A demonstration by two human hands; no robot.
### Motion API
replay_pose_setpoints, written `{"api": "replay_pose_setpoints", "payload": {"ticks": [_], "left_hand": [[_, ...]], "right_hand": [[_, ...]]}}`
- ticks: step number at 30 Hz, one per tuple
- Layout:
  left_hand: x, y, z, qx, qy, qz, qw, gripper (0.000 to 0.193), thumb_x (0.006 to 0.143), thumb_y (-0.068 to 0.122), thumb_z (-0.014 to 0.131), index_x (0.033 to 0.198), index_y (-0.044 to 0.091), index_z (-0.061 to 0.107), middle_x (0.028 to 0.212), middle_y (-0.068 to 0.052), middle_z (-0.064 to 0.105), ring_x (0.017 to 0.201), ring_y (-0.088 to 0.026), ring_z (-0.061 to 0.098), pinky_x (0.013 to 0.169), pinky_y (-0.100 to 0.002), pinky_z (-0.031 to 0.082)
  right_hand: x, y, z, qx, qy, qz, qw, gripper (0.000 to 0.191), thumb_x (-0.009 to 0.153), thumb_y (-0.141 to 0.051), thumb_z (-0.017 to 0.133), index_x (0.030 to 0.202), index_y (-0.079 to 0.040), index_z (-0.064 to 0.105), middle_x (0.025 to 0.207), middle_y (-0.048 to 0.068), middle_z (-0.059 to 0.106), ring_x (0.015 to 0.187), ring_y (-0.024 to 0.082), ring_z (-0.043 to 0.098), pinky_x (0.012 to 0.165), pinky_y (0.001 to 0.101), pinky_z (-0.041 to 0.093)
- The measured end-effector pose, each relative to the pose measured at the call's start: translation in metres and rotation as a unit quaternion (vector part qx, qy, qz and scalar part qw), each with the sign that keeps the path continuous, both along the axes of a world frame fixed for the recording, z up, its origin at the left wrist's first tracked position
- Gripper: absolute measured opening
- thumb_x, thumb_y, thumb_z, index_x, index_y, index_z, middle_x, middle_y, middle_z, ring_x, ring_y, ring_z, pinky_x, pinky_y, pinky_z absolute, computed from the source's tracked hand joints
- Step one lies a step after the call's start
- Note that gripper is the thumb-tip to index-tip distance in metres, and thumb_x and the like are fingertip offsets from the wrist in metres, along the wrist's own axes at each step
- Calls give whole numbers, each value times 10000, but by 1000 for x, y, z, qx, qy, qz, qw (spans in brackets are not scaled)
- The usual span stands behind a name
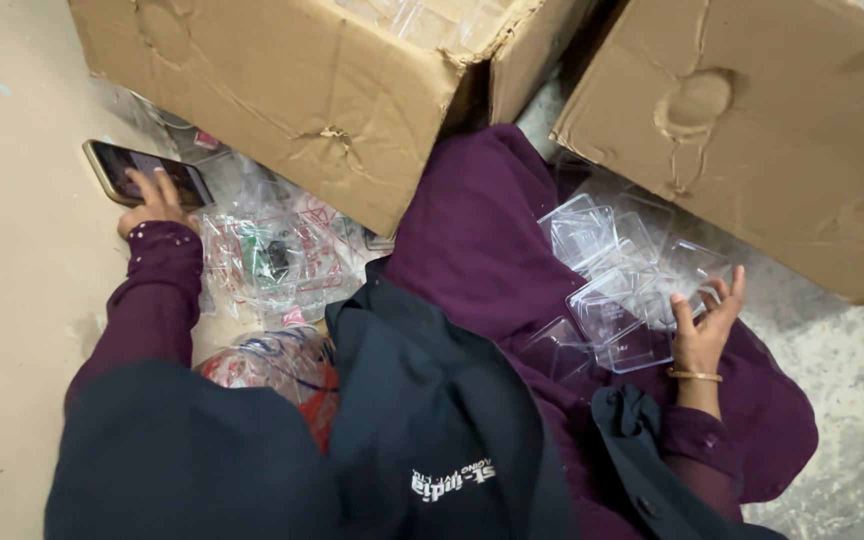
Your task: The person sits on the floor and assembles clear plastic boxes, fitting lids onto bases one at a time and placing the assembled boxes into cardboard boxes. They take boxes from a pile and stack finished ones into the cartons around them.
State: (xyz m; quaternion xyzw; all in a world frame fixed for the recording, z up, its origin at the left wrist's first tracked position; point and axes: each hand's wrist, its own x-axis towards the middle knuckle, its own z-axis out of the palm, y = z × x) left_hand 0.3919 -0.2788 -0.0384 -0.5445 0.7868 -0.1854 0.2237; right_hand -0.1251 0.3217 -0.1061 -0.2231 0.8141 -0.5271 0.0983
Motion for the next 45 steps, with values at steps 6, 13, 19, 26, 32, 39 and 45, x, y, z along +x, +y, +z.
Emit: {"api": "replay_pose_setpoints", "payload": {"ticks": [6,13,19,26,32,39,45], "left_hand": [[-5,0,10,12,-31,2,999,1084,833,638,679,1685,212,162,1695,-196,33,809,-368,747,517,-467,595],[3,-14,-1,39,-28,48,998,1093,858,629,666,1710,223,114,1697,-224,-52,740,-354,771,544,-474,593],[4,-11,-3,36,-58,63,996,1089,867,647,658,1693,199,107,1666,-272,-25,715,-342,759,541,-452,589],[-36,83,38,232,55,-287,928,259,813,164,648,1054,81,604,1107,-226,574,774,-324,704,726,-465,564],[-245,235,113,366,168,-257,879,418,957,507,600,1081,123,710,998,-149,718,970,-359,704,820,-502,558],[-287,300,137,379,184,-326,846,424,898,472,676,1082,90,688,1061,-137,700,947,-356,712,781,-513,573],[-356,237,186,287,468,-397,736,281,927,375,714,891,100,668,914,-136,684,854,-368,686,724,-493,548]], "right_hand": [[3,1,2,-2,-26,-8,1000,1010,941,-213,774,1730,-141,147,1513,126,468,1284,251,513,984,350,441],[12,3,7,-17,-33,-17,999,1013,964,-178,769,1751,-157,131,1566,157,448,1290,244,504,1048,340,447],[16,3,10,-25,-32,-23,999,968,986,-163,767,1711,-169,125,1502,164,451,1257,234,515,1030,340,469],[38,1,21,-99,-29,-26,994,1021,1000,-102,764,1716,-212,46,1471,156,419,1205,225,510,1104,371,493],[10,6,22,-85,-14,-28,996,1098,909,-52,748,1753,-215,65,1547,159,373,1333,279,511,1122,409,489],[-12,22,15,-95,-18,-27,995,1072,925,-64,757,1742,-196,76,1539,172,376,1349,300,513,1153,418,465],[-22,16,20,-32,-6,-41,999,1002,862,-88,773,1690,-165,214,1497,156,353,1330,300,507,1111,437,481]]}}
